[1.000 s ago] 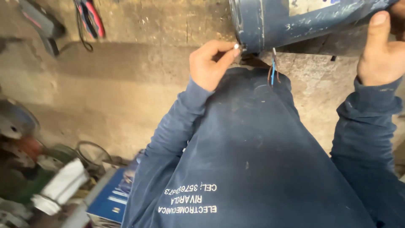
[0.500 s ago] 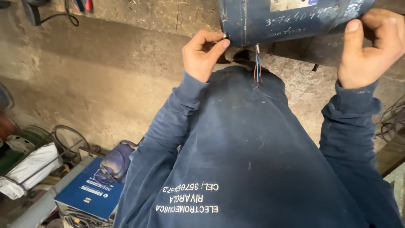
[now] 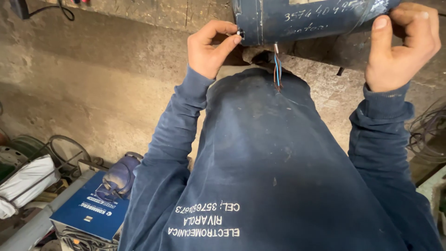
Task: The person handles a blue electric motor, using a screwdriver to tighten screws on the casing. They also manipulate the exposed wires and rotate the motor to access different sides.
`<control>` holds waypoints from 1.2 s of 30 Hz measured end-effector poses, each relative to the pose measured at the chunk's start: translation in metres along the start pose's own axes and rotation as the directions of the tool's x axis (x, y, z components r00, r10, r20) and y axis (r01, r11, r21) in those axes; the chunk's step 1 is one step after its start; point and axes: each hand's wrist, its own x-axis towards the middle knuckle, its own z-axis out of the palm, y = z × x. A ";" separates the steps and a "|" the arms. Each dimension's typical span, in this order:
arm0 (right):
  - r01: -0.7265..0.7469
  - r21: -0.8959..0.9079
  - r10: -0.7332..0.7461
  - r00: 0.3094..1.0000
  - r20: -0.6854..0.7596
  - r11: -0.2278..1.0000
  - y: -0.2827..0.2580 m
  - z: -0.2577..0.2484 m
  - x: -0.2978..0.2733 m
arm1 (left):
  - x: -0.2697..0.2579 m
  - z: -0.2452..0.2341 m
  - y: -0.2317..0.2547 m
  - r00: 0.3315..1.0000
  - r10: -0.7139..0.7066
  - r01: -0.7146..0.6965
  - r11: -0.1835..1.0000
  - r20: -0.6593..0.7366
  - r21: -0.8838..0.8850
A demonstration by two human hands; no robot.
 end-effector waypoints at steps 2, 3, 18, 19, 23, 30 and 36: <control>-0.001 -0.040 0.001 1.000 0.000 0.999 -0.001 0.000 0.000 | 0.000 -0.001 -0.005 1.000 -0.024 0.024 0.999 0.009 -0.035; -0.007 -0.017 0.007 1.000 0.000 1.000 -0.003 0.000 0.001 | 0.000 -0.001 -0.006 0.999 -0.035 0.036 0.997 0.024 -0.075; -0.034 -0.046 0.035 0.999 0.010 0.998 0.012 0.000 -0.002 | 0.006 -0.005 -0.016 0.983 -0.135 0.164 0.952 0.127 -0.258; -0.045 -0.010 0.045 0.999 0.007 0.999 0.012 0.000 -0.003 | 0.008 -0.007 -0.015 0.976 -0.145 0.186 0.942 0.162 -0.279; 0.046 -0.119 -0.045 0.999 0.014 0.992 0.019 -0.003 -0.002 | 0.006 -0.005 -0.013 0.986 -0.088 0.115 0.975 0.144 -0.192; -0.061 -0.038 0.060 0.998 -0.016 0.997 0.013 0.000 -0.006 | -0.003 0.011 -0.020 0.994 -0.113 0.111 0.959 0.007 -0.263; -0.113 -0.011 0.113 0.993 -0.016 0.994 0.014 0.000 -0.008 | -0.004 0.010 -0.019 0.995 -0.103 0.097 0.949 -0.005 -0.301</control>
